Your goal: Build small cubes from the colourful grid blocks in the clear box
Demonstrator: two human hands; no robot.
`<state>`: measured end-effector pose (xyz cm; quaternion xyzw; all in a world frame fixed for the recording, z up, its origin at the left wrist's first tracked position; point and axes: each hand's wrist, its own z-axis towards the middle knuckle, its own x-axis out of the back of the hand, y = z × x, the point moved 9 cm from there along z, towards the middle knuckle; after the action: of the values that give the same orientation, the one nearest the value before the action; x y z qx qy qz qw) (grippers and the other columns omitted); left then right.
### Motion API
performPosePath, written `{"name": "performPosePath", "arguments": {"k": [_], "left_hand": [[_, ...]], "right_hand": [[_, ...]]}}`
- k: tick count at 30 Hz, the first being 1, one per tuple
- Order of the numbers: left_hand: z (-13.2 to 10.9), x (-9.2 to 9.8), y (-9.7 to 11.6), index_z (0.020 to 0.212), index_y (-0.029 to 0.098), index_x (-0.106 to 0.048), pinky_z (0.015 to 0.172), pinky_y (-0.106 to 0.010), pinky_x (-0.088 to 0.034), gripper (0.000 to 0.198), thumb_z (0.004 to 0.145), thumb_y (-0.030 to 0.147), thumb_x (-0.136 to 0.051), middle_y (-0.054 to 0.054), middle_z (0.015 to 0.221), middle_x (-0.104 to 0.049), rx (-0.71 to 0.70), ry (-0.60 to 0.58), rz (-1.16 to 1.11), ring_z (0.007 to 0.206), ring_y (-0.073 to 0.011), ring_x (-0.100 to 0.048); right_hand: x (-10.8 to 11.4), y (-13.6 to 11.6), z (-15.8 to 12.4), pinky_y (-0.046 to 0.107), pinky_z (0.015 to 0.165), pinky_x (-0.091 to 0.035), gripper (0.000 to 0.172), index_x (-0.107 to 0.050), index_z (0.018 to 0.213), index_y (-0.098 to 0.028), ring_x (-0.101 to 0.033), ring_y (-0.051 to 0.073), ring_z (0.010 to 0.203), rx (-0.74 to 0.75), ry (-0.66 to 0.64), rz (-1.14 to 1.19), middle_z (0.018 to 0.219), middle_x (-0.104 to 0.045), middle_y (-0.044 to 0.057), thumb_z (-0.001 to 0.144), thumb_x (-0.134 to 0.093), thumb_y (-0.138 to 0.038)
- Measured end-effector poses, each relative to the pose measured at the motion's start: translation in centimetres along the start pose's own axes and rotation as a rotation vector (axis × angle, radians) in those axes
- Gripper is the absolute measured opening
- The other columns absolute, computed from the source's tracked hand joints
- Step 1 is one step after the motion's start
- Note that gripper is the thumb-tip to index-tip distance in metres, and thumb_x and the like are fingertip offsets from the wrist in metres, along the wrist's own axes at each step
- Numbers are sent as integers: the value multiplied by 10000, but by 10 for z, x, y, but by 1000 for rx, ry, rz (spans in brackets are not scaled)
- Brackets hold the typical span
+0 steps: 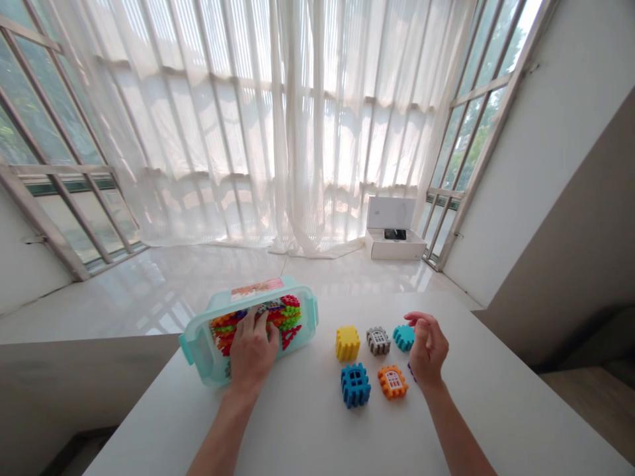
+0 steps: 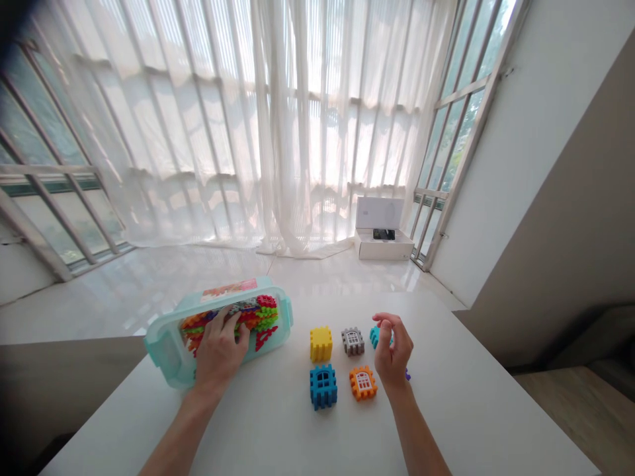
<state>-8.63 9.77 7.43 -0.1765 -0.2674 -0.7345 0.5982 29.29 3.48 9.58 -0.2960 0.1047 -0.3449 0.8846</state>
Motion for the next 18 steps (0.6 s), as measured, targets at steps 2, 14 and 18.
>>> {"name": "performPosePath", "arguments": {"k": [2, 14, 18], "left_hand": [[1, 6, 0, 1117, 186, -681, 981, -448, -504, 262, 903, 180, -530, -107, 1240, -667, -26, 48, -50, 1052, -308, -632], [0, 24, 39, 957, 232, -648, 888, -355, -536, 92, 915, 228, -567, -64, 925, -731, -139, 48, -475, 899, -226, -692], [-6, 25, 60, 985, 244, -653, 914, -345, -545, 104, 916, 223, -578, -67, 995, -732, -123, -7, -655, 973, -220, -693]], "right_hand": [[6, 7, 2, 313, 649, -487, 308, -659, 893, -199, -581, 173, 699, -60, 67, 26, 848, -674, 49, 1024, -444, -376], [-26, -28, -15, 320, 683, -528, 173, -623, 945, -208, -644, 186, 779, 199, -201, -34, 840, -668, 56, 999, -459, -203], [-38, -47, -26, 338, 675, -541, 166, -612, 993, -214, -648, 194, 766, 328, -295, -13, 839, -678, 60, 965, -472, -129]]}}
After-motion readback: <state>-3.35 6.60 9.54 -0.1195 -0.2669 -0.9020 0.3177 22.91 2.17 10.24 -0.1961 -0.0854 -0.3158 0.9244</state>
